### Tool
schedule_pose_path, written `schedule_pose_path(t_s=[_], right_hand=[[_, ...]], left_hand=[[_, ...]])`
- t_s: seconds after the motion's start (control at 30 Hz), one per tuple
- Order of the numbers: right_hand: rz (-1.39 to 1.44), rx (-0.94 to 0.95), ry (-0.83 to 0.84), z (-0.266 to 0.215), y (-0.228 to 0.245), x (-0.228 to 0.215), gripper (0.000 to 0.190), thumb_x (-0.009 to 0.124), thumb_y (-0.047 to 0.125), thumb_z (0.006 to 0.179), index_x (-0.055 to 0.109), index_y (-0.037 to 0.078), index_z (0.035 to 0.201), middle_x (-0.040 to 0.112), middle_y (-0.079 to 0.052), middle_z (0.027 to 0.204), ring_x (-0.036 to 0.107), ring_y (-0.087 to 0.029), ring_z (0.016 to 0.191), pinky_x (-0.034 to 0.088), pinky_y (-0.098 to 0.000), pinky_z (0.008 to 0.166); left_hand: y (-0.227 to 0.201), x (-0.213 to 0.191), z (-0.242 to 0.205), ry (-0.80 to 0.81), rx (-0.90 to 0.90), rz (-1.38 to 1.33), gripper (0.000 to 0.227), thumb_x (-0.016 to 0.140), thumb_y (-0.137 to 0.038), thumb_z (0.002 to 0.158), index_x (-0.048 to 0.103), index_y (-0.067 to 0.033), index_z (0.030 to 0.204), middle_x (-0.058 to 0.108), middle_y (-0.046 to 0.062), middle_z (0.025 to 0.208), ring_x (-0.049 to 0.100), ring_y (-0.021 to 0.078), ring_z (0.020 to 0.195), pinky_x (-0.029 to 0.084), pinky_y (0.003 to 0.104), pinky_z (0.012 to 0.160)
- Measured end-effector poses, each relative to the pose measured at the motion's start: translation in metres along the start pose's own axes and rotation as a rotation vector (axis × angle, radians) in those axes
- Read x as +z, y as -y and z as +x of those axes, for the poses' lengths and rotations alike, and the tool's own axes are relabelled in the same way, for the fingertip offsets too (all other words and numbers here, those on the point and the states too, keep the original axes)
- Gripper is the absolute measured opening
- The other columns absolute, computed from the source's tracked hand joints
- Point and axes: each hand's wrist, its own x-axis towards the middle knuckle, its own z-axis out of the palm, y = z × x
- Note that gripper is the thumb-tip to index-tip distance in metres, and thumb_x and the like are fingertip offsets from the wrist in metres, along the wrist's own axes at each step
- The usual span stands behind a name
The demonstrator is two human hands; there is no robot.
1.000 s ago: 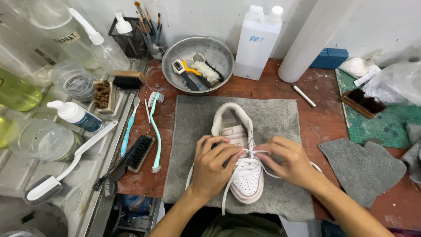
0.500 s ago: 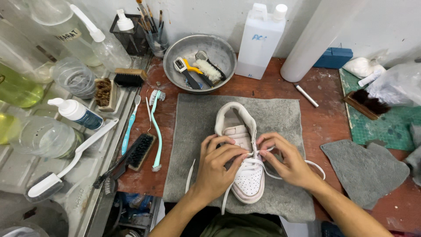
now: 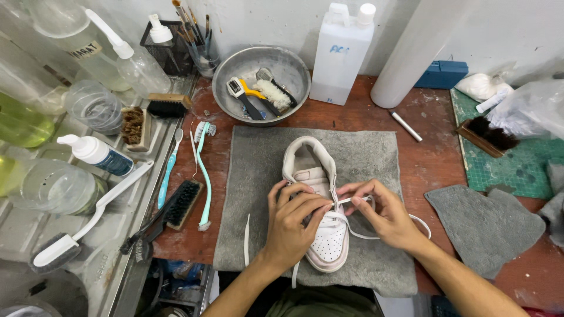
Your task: The person laces a white sneaker by threading the laces through the eyelets and tying them. The hands manipulate the laces to secure the shoe on a gray towel.
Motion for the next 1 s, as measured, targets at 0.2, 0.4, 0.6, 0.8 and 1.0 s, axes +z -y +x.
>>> schedule_pose_path(t_s=[0.2,0.4,0.6,0.8,1.0], right_hand=[[-0.085,-0.097,0.011,0.001,-0.001,0.003,0.009,0.071,0.006,0.114,0.063,0.009,0.116,0.084,-0.02,0.138,0.086,-0.02,0.101,0.07,-0.0307,0.092],[-0.46,-0.374,-0.006,0.006,0.005,0.012,0.033,0.087,0.012,0.104,0.079,0.004,0.135,0.085,-0.015,0.131,0.082,-0.028,0.125,0.066,-0.0408,0.117],[-0.523,-0.439,-0.026,0.005,-0.001,0.012,0.028,0.087,0.007,0.103,0.084,0.002,0.13,0.086,-0.015,0.122,0.085,-0.026,0.115,0.07,-0.0355,0.108],[-0.615,-0.517,-0.054,0.006,0.002,0.015,0.018,0.083,0.002,0.107,0.083,0.002,0.125,0.083,-0.017,0.123,0.084,-0.027,0.106,0.068,-0.0343,0.099],[-0.532,-0.426,-0.196,0.006,0.004,0.03,0.008,0.087,0.004,0.102,0.09,0.008,0.108,0.091,-0.013,0.112,0.089,-0.036,0.101,0.071,-0.0457,0.089]], left_hand=[[-0.002,-0.004,0.004,-0.008,0.045,0.032,0.003,0.089,-0.02,0.108,0.089,-0.0193,0.111,0.087,-0.007,0.108,0.075,0.0226,0.121,0.038,0.056,0.127],[-0.005,-0.009,0.006,0.017,0.09,0.151,0.006,0.092,-0.018,0.104,0.088,-0.0179,0.109,0.085,-0.005,0.109,0.071,0.026,0.124,0.044,0.061,0.123],[-0.014,-0.005,0.002,0.048,0.166,0.297,0.009,0.092,-0.006,0.1,0.088,-0.0076,0.109,0.086,0.007,0.11,0.074,0.0413,0.131,0.053,0.073,0.122],[-0.019,0.001,0.004,0.087,0.197,0.445,0.008,0.08,0.0,0.104,0.084,-0.007,0.105,0.078,0.008,0.104,0.071,0.0486,0.136,0.056,0.074,0.122],[-0.011,0.004,-0.001,0.133,0.17,0.393,0.014,0.088,-0.006,0.098,0.092,-0.0104,0.11,0.088,0.015,0.103,0.079,0.0515,0.135,0.056,0.082,0.115]])
